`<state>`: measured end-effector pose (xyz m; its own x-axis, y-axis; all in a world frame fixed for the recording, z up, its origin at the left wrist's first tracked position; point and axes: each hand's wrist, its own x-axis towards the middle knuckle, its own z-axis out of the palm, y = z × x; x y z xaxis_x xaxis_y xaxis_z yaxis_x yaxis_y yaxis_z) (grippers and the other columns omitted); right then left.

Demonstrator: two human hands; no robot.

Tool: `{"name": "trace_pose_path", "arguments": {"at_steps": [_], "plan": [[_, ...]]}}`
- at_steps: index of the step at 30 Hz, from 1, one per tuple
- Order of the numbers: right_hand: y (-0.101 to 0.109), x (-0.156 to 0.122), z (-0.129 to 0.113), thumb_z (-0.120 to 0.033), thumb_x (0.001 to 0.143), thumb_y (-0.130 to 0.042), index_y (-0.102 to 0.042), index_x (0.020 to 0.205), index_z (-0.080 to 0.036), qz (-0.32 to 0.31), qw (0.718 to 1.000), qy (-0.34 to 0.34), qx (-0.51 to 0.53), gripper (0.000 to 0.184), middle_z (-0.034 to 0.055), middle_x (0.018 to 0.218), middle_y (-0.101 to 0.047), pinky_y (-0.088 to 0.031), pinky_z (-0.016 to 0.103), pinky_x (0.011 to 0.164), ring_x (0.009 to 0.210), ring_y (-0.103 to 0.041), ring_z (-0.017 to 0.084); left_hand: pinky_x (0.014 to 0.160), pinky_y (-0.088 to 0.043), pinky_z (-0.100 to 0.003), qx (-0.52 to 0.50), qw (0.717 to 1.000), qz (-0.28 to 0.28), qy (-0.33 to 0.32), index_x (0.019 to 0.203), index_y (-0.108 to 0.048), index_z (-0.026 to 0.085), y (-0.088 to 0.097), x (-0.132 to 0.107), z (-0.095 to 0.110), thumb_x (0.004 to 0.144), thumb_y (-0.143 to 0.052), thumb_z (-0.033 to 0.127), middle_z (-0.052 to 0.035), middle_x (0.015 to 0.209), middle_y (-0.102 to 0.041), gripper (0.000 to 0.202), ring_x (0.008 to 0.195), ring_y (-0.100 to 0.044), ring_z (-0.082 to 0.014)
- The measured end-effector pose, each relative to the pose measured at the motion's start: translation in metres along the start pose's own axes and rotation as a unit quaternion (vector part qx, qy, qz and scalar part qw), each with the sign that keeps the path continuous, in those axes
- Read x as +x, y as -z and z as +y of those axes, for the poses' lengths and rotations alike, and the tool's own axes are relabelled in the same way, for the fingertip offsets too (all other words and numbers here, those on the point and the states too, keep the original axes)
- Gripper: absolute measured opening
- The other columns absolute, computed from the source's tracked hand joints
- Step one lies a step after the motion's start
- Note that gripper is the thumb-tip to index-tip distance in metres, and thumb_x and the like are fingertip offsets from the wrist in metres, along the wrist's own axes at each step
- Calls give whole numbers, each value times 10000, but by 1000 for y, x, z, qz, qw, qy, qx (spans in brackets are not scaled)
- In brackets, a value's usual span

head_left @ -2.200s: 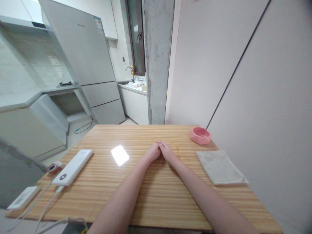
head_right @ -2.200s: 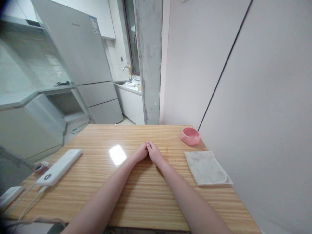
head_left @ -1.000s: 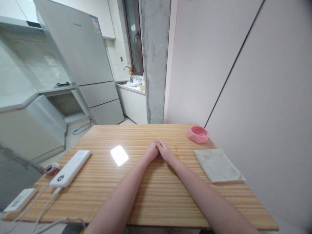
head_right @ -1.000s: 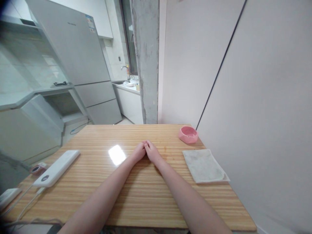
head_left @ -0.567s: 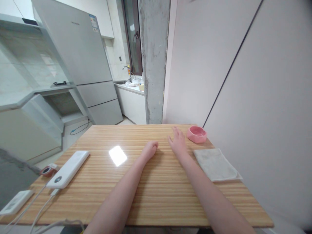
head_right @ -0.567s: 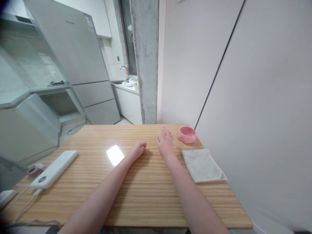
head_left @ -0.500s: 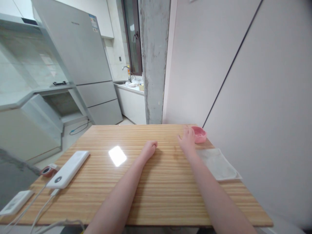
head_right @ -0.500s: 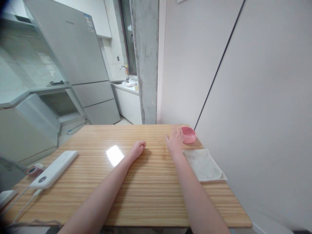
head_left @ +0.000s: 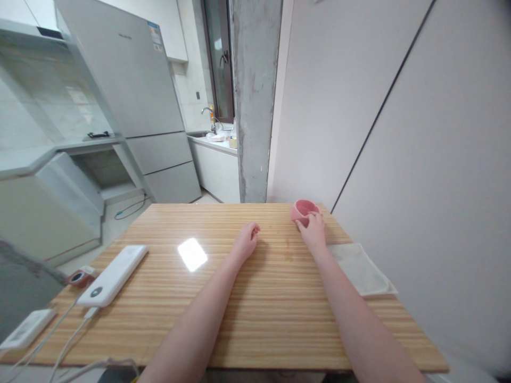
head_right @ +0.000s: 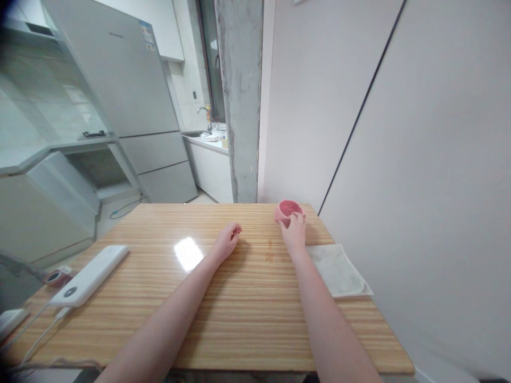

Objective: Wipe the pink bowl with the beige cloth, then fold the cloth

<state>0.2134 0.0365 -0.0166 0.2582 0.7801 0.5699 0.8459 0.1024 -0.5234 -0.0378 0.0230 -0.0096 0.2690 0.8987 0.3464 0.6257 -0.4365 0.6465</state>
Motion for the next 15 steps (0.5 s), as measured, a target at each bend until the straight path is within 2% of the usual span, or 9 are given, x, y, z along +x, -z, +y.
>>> {"name": "trace_pose_path", "arguments": {"at_steps": [1, 3, 5, 7, 9, 12, 15], "plan": [[-3, -3, -12, -312, 771, -595, -559, 844, -162, -14, 999, 26, 32, 171, 181, 1186, -512, -259, 514, 1082, 1240, -379, 313, 917, -428, -341, 10, 1000, 22, -18, 1052, -583, 160, 1, -1, 2, 709, -420, 50, -83, 1041, -592, 395, 1023, -532, -186], [-10, -11, -35, -275, 774, -593, -538, 804, -189, -69, 988, 97, 102, 107, 150, 1243, -497, -228, 507, 1114, 1290, -345, 285, 1050, -349, -402, 38, 996, 59, -57, 1287, -457, 181, 3, -3, 4, 718, -517, 85, -124, 1310, -467, 580, 1245, -415, -226], [-17, -20, -55, -252, 778, -591, -534, 793, -200, -137, 964, 161, 164, 78, 121, 1285, -488, -216, 491, 1133, 1329, -319, 258, 1114, -267, -456, 67, 991, 74, -83, 1364, -374, 206, 4, -4, 5, 717, -615, 152, -134, 1444, -326, 693, 1365, -270, -265], [-23, -29, -69, -238, 786, -583, -552, 834, -198, -180, 944, 186, 204, 70, 113, 1315, -475, -222, 478, 1138, 1358, -292, 239, 1136, -217, -491, 86, 988, 80, -98, 1306, -435, 207, 3, -3, 5, 703, -681, 209, -134, 1491, -253, 651, 1415, -155, -294], [-25, -36, -76, -228, 794, -577, -569, 885, -195, -197, 936, 192, 221, 98, 114, 1337, -464, -222, 476, 1141, 1382, -258, 230, 1139, -215, -494, 86, 988, 78, -102, 1135, -541, 172, 2, -2, 4, 691, -709, 230, -148, 1495, -240, 478, 1423, -130, -310], [-23, -38, -79, -247, 814, -569, -570, 971, -198, -197, 934, 198, 222, 164, 113, 1412, -407, -210, 478, 1147, 1408, -211, 227, 1115, -296, -439, 48, 993, 66, -88, 889, -556, 146, 3, 0, 3, 688, -712, 225, -173, 1469, -260, 267, 1380, -269, -288], [-19, -36, -72, -313, 840, -550, -454, 1234, -196, -165, 948, 176, 207, 422, 139, 1493, -286, -218, 461, 1147, 1413, -208, 216, 1103, -323, -406, 23, 993, 108, -43, 816, -520, 157, 18, 0, -2, 676, -722, 249, -162, 1423, -297, 262, 1333, -348, -267]]}}
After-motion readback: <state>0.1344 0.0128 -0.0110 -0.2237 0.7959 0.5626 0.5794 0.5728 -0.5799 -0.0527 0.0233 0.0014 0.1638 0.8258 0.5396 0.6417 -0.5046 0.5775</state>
